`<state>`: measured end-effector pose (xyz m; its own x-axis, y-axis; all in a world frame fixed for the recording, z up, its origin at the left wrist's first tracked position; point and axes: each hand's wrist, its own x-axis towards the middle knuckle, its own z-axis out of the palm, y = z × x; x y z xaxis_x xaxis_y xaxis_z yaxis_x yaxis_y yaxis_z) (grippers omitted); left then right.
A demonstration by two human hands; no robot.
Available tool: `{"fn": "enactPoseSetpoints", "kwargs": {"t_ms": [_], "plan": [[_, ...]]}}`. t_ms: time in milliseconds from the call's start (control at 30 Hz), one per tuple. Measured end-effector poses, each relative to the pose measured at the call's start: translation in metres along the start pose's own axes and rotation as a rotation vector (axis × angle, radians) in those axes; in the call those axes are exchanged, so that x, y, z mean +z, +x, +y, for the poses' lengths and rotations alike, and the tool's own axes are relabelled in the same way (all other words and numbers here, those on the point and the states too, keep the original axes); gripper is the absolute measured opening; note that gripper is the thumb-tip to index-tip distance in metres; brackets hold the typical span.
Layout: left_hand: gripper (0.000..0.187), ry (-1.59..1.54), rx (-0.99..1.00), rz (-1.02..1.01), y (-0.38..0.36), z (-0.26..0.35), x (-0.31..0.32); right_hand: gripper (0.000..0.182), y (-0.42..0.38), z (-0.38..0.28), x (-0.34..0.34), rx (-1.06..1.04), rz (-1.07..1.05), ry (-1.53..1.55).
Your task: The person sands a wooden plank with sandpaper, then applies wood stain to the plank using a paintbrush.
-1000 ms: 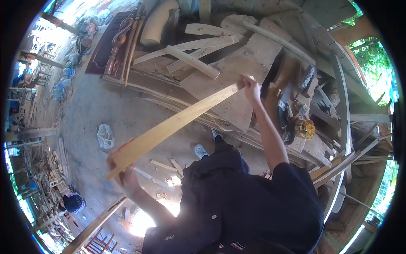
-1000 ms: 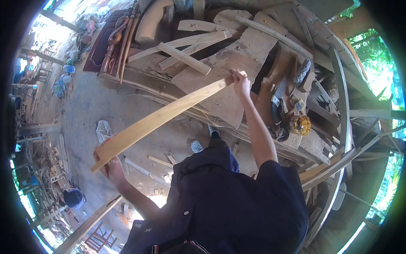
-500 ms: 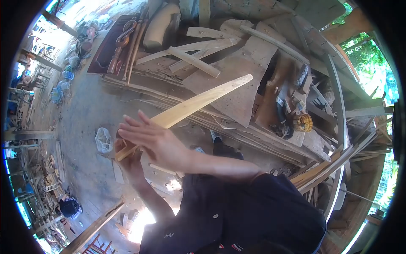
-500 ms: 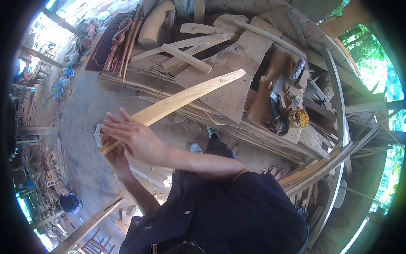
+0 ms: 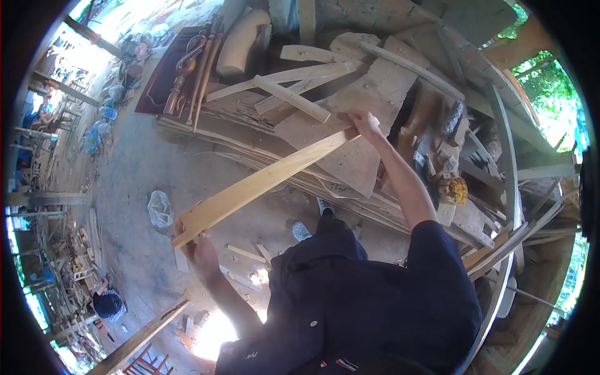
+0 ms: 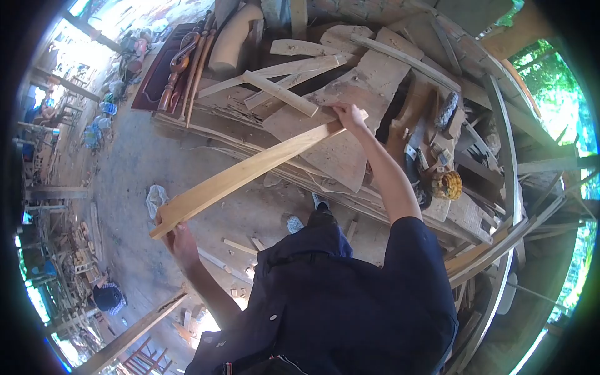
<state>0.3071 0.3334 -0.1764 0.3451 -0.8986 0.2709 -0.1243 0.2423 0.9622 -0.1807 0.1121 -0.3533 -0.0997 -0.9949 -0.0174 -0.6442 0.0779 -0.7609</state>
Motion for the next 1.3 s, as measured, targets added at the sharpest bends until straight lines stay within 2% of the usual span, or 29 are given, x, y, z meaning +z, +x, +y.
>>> {"fn": "enactPoseSetpoints", "kwargs": {"t_ms": [133, 233, 267, 333, 400, 467, 500, 567, 600, 667, 733, 800, 833, 900, 967, 1033, 1100, 1133, 1167, 1233, 1267, 1300], "plan": [[0.063, -0.250, -0.022, 0.060, 0.005, 0.025, 0.042, 0.032, 0.002, 0.007, 0.008, -0.106, 0.038, 0.138], [0.054, -0.336, 0.002, 0.130, 0.011, 0.034, 0.072, 0.037, -0.012, 0.004, 0.017, -0.039, 0.039, 0.137], [0.054, -0.332, -0.003, 0.133, 0.012, 0.032, 0.075, 0.040, -0.011, 0.008, 0.016, -0.092, 0.064, 0.171], [0.051, -0.309, -0.128, 0.325, 0.015, 0.021, 0.074, 0.039, -0.017, 0.019, 0.009, -0.049, 0.090, 0.113], [0.052, -0.292, -0.183, 0.380, 0.019, 0.009, 0.065, 0.037, -0.017, 0.039, 0.001, -0.004, 0.120, 0.055], [0.053, -0.276, -0.241, 0.431, 0.024, 0.008, 0.072, 0.033, -0.019, 0.067, -0.006, 0.012, 0.366, -0.030], [0.057, -0.253, -0.209, 0.466, 0.023, 0.013, 0.076, 0.033, -0.023, 0.077, -0.005, 0.022, 0.359, -0.036], [0.060, -0.226, -0.181, 0.503, 0.024, 0.023, 0.088, 0.029, -0.035, 0.086, 0.002, 0.216, 0.591, 0.053], [0.064, -0.136, -0.196, 0.581, 0.025, 0.027, 0.096, 0.030, -0.046, 0.085, 0.017, 0.125, 0.640, -0.065], [0.067, -0.035, -0.214, 0.652, 0.028, 0.026, 0.100, 0.028, -0.072, 0.053, 0.025, 0.016, 0.619, -0.136], [0.055, 0.042, -0.237, 0.651, 0.032, 0.018, 0.097, 0.027, -0.074, 0.045, 0.016, -0.038, 0.622, -0.208], [0.059, 0.079, -0.257, 0.670, 0.036, 0.024, 0.107, 0.024, -0.065, 0.049, 0.002, 0.219, 0.504, -0.287], [0.064, 0.114, -0.271, 0.701, 0.037, 0.025, 0.111, 0.023, -0.055, 0.064, 0.002, 0.195, 0.561, -0.263], [0.067, 0.131, -0.273, 0.719, 0.039, 0.021, 0.113, 0.025, -0.048, 0.072, 0.002, 0.208, 0.493, -0.265], [0.071, 0.145, -0.266, 0.743, 0.044, 0.020, 0.114, 0.026, -0.056, 0.044, -0.004, -0.011, 0.359, -0.133], [0.077, 0.155, -0.285, 0.758, 0.046, 0.020, 0.114, 0.026, -0.053, 0.073, -0.008, -0.060, 0.343, -0.145], [0.073, 0.132, -0.267, 0.723, 0.047, 0.019, 0.115, 0.024, -0.039, 0.088, -0.018, 0.219, 0.389, -0.184], [0.070, 0.107, -0.236, 0.706, 0.048, 0.019, 0.115, 0.026, -0.038, 0.084, -0.019, 0.228, 0.360, -0.193], [0.070, 0.105, -0.230, 0.705, 0.052, 0.017, 0.114, 0.023, -0.037, 0.079, -0.016, 0.155, 0.266, -0.280], [0.057, 0.036, -0.202, 0.610, 0.055, 0.012, 0.111, 0.021, -0.047, 0.053, -0.011, -0.196, 0.353, -0.058], [0.057, 0.040, -0.203, 0.605, 0.057, 0.013, 0.109, 0.022, -0.047, 0.072, -0.013, -0.145, 0.277, -0.048], [0.052, 0.034, -0.190, 0.587, 0.059, 0.013, 0.108, 0.025, -0.041, 0.099, -0.018, 0.068, 0.175, -0.085]]}}
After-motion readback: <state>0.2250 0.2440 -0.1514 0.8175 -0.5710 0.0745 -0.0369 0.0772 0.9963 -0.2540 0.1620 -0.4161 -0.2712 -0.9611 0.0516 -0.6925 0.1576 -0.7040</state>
